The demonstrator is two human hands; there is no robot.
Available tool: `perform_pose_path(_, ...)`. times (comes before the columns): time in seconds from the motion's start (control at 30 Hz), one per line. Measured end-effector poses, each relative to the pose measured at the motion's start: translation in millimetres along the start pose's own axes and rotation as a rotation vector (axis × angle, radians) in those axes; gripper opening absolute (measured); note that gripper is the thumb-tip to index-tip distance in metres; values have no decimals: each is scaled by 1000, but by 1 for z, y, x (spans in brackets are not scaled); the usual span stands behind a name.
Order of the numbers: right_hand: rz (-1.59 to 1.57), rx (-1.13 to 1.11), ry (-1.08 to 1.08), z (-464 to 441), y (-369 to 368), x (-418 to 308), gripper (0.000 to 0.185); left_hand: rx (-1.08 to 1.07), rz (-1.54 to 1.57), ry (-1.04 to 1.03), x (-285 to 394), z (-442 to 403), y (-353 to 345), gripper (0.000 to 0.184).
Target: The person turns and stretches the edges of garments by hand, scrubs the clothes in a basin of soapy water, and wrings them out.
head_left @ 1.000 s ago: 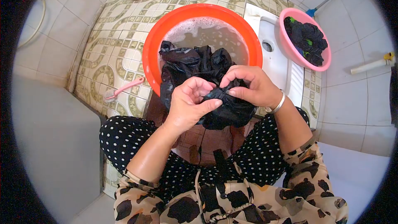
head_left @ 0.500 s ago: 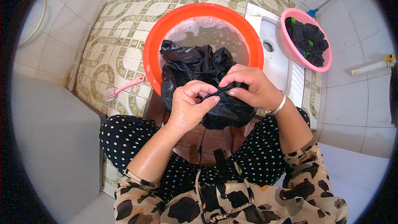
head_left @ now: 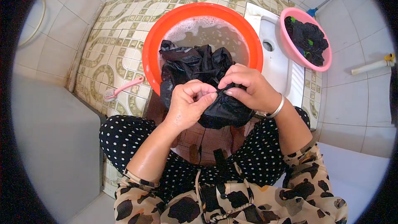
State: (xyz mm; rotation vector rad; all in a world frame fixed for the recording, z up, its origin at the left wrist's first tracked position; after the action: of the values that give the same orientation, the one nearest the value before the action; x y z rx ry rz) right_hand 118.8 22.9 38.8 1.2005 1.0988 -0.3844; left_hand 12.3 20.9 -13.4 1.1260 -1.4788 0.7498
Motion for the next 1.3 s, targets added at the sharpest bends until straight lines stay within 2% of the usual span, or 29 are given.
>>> perform_pose_path(0.17, -8, 9, 9, 0, 0, 1, 15, -3, 54, -1, -2, 0, -1, 9)
perform_pose_path(0.43, -25, 39, 6, 1, 3, -3, 21, 53, 269, 172, -15, 6, -10, 10)
perform_pose_path(0.6, -146, 63, -97, 0, 4, 6, 24, 60, 243, 120, -10, 5, -5, 9)
perform_pose_path(0.83, -129, 45, -2, 0, 0, 7, 18, 89, 250, 81, -2, 4, -2, 7)
perform_pose_path(0.9, -253, -17, -209, -2, -5, 29, 14, 123, 296, 124, -1, 3, -2, 6)
perform_pose_path(1.03, -376, -13, -204, -1, -6, 33, 12, 111, 334, 220, -12, 7, -4, 7)
perform_pose_path(1.1, -406, -26, -269, 0, -7, 36, 12, 103, 324, 220, -14, 7, -2, 8)
perform_pose_path(1.3, -404, -13, -246, -2, -3, 30, 13, 108, 361, 217, -13, 6, -4, 14)
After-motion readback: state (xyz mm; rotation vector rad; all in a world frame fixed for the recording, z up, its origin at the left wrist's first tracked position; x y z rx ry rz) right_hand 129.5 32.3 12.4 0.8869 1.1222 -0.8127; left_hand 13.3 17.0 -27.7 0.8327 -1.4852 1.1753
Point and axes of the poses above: each hand's wrist, its own z-axis away from the middle knuckle, its own y-axis out of the back of the hand, x = y × z, the point moved 10 cm from there along -z, towards the middle knuckle, and after that the axes turned 15 degrees about -y, right-handed, at the moved point
